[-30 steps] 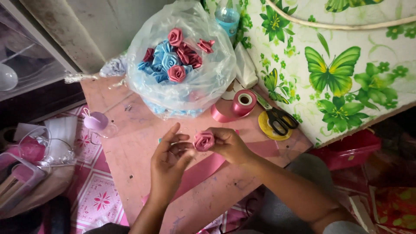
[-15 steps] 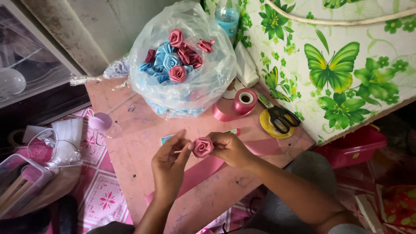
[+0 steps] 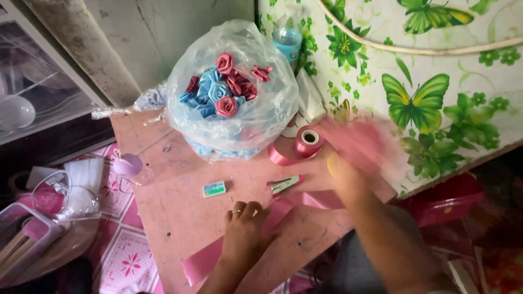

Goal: The person folds a strip of pink fabric into a rose shape by hand, repeatedly rolling and tucking the material to form petals. They adjust the folds to maintain the rose shape while working at a table with other completed fabric roses nearby.

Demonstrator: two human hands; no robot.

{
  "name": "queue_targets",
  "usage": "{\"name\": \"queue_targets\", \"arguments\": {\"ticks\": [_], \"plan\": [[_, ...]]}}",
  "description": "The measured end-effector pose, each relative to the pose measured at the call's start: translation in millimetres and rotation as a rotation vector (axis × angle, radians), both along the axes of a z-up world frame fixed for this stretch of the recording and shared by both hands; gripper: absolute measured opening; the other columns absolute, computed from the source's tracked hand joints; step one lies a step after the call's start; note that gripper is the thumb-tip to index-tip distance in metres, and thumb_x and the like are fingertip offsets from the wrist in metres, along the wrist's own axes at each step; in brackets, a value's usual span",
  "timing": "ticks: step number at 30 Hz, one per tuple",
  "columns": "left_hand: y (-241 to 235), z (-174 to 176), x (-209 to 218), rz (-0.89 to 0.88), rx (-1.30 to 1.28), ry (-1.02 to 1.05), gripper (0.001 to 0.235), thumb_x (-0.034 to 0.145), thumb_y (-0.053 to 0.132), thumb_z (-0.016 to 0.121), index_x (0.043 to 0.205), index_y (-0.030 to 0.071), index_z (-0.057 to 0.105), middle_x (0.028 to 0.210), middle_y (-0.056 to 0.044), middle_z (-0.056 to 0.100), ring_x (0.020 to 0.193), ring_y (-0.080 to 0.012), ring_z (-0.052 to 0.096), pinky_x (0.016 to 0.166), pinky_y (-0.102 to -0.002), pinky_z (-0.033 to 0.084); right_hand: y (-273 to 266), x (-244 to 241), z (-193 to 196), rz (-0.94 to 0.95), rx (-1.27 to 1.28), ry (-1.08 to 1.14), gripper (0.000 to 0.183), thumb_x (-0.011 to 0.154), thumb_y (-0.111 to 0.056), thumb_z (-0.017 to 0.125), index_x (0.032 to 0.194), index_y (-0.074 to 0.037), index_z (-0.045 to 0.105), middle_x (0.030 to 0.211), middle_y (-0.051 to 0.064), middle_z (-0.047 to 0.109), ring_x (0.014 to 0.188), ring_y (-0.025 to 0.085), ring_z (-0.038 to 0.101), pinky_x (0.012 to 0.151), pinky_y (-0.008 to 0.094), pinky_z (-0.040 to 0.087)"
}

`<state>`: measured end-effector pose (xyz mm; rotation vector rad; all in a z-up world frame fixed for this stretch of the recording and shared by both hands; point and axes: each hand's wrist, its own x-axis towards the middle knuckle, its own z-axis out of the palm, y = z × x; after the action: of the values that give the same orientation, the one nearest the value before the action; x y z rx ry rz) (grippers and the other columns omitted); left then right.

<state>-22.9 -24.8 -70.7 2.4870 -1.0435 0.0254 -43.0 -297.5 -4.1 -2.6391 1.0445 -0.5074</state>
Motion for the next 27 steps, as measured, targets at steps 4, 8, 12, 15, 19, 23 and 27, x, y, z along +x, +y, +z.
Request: {"name": "queue_targets", "arguments": {"ticks": [4,8,12,15,19,23,27], "plan": [[-1,-47,2,0.036,-0.147,-0.216,0.029,0.078,0.040,0.071,0.076,0.011,0.064,0.082,-0.006,0.060,0.081,-0.0393,0.054,0.062,-0.056,0.044,67,44,31,0.532,0.816,-0.283,0.090,0.083,-0.055,0.061,0.159,-0.021,0.026,0.158,0.010,0.046,0.130,0.021,0.059,0.069,0.026,0.063],[4,-27,9,-0.029,-0.210,-0.233,0.010,0.080,0.014,0.060,0.073,0.012,0.066,0.077,-0.009,0.063,0.072,-0.0371,0.056,0.056,-0.051,0.045,75,3,0,1.077,0.759,-0.119,0.065,0.088,-0.013,0.077,0.146,-0.009,0.048,0.139,0.008,0.057,0.120,0.017,0.066,0.102,0.030,0.054],[14,17,21,0.072,-0.394,0.056,0.013,0.085,0.003,0.064,0.095,0.010,0.068,0.091,-0.007,0.076,0.080,-0.0313,0.070,0.071,-0.047,0.053,72,-4,-27,1.277,0.266,0.077,0.069,0.075,-0.012,0.073,0.143,-0.014,0.056,0.138,0.007,0.066,0.121,0.028,0.064,0.101,0.041,0.048],[49,13,45,0.219,-0.192,0.096,0.023,0.093,0.018,0.059,0.116,0.015,0.064,0.084,-0.011,0.077,0.062,-0.0385,0.069,0.053,-0.051,0.047,59,5,-21,1.070,0.390,0.161,0.056,0.080,0.005,0.063,0.129,-0.020,0.066,0.120,-0.001,0.077,0.098,0.021,0.075,0.080,0.034,0.056],[96,71,59,0.514,0.039,0.314,0.018,0.103,0.031,0.048,0.112,0.029,0.063,0.071,-0.003,0.077,0.063,-0.0238,0.074,0.054,-0.040,0.053,24,2,18,1.073,0.428,0.088,0.048,0.083,-0.004,0.072,0.130,-0.015,0.070,0.129,0.005,0.074,0.113,0.020,0.071,0.095,0.033,0.053],[114,92,63,0.503,-0.084,0.319,0.018,0.093,0.038,0.067,0.095,0.021,0.073,0.070,-0.001,0.076,0.063,-0.0187,0.069,0.062,-0.034,0.048,2,7,11,1.112,0.719,-0.168,0.029,0.094,-0.011,0.068,0.122,-0.008,0.074,0.123,0.009,0.075,0.108,0.017,0.072,0.092,0.028,0.058],[120,103,71,0.590,0.004,0.589,0.020,0.090,0.034,0.073,0.092,0.015,0.079,0.065,-0.006,0.064,0.063,-0.0170,0.052,0.063,-0.031,0.040,2,12,-3,0.963,1.023,-0.408,0.022,0.097,-0.004,0.064,0.115,0.004,0.074,0.076,0.012,0.071,0.061,0.014,0.061,0.062,0.027,0.055]]}}
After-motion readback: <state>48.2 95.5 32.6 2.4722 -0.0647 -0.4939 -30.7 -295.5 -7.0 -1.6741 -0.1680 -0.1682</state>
